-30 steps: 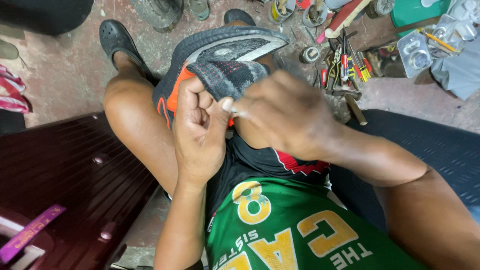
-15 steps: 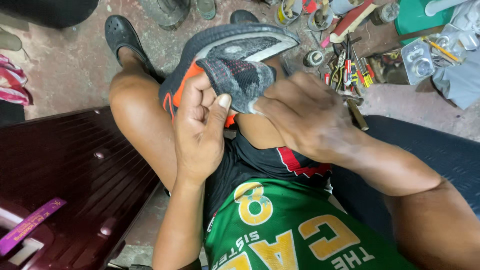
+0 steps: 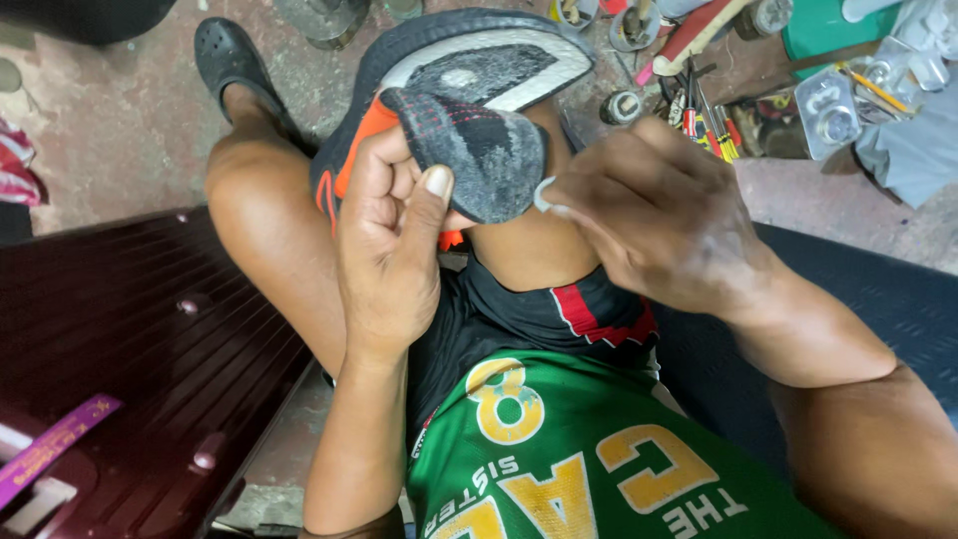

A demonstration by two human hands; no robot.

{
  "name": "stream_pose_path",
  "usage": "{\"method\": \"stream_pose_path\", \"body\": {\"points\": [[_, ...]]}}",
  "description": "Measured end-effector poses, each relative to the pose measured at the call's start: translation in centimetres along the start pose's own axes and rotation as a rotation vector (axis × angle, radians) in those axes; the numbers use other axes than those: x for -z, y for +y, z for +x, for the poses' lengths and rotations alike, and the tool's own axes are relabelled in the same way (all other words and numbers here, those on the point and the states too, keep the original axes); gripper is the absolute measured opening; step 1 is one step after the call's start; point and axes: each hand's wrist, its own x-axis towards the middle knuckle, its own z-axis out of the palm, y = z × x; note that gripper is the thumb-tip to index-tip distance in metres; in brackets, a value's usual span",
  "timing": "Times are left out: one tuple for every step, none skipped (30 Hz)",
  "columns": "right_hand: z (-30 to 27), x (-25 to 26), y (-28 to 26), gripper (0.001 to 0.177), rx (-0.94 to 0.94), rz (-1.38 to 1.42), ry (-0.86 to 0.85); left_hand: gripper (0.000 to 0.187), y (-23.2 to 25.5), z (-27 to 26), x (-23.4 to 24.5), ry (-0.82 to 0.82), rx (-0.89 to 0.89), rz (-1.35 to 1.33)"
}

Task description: The person cleans a black and orange sneaker by hand. They wipe the sole and upper with a white cloth, then use a small brush to scrub the sole and edges. The person repeatedly wipes and scrubs the shoe throughout the clip.

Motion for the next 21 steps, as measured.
{"method": "stream_pose_path", "body": {"points": [[-0.3,-0.1,0.0,0.019,0.038,-0.027,0.032,0.028,0.0,0.1,-0.1,0.003,-0.004,0.024],[-0.5,-0.5,-0.3,0.022,0.078,-0.050,0.064,0.026,0.1,0.1,-0.3,0.002,-0.009,0.000],[-0.5,-0.8,-0.6,0.026,0.119,-0.072,0.096,0.024,0.2,0.1,-0.4,0.001,-0.014,-0.024],[-0.2,-1.2,-0.6,0.025,0.156,-0.067,0.102,0.022,0.3,0.2,-0.3,0.000,-0.020,-0.046],[0.1,-1.4,-0.5,0.025,0.194,-0.062,0.108,0.021,0.4,0.3,-0.3,0.004,-0.014,-0.020],[0.5,-1.4,-0.2,0.025,0.236,-0.057,0.114,0.020,0.5,0.5,-0.4,0.010,-0.011,0.007],[1.0,-1.3,0.3,0.022,0.237,-0.143,0.133,0.019,0.7,0.6,-0.4,0.015,-0.009,0.033],[1.4,-1.1,0.9,0.018,0.244,-0.221,0.147,0.019,0.8,0.5,-0.4,0.020,0.003,0.015],[1.6,-0.8,1.2,0.015,0.251,-0.298,0.161,0.019,1.0,0.4,-0.4,0.024,0.015,-0.003],[1.7,-0.4,1.5,0.015,0.147,-0.176,0.190,0.019,1.1,0.6,-0.5,0.028,0.010,-0.020],[1.5,0.0,1.4,0.016,0.043,-0.053,0.216,0.020,1.2,0.7,-0.6,0.043,0.006,-0.016],[1.0,0.1,1.0,0.017,-0.081,0.064,0.241,0.020,1.3,0.8,-0.7,0.043,0.018,-0.014],[0.5,-0.1,0.8,0.018,-0.029,0.019,0.236,0.020,1.3,0.8,-0.8,0.043,0.030,-0.012],[0.1,-0.6,0.5,0.019,0.018,-0.019,0.227,0.019,1.2,0.8,-0.9,0.043,0.024,-0.022],[-0.3,-1.0,0.3,0.020,0.064,-0.057,0.217,0.018,1.2,0.7,-0.9,0.043,0.018,-0.032],[-0.5,-1.5,0.4,0.021,0.109,-0.045,0.205,0.018,1.1,0.8,-1.0,0.039,0.004,-0.043],[-0.5,-2.1,0.6,0.023,0.153,-0.033,0.192,0.015,1.0,0.9,-1.0,0.033,-0.012,-0.030],[-0.5,-2.4,0.7,0.025,0.194,-0.014,0.177,0.013,1.0,0.8,-0.9,0.032,-0.020,-0.016],[-0.5,-2.5,0.9,0.026,0.114,0.022,0.164,0.014,1.0,0.6,-0.8,0.029,-0.009,-0.004],[-0.1,-2.6,1.4,0.028,0.052,0.052,0.155,0.015,0.9,0.7,-0.8,0.029,-0.014,0.007],[0.2,-2.5,1.8,0.029,-0.009,0.082,0.146,0.019,0.8,0.7,-0.9,0.027,0.001,0.015]]}}
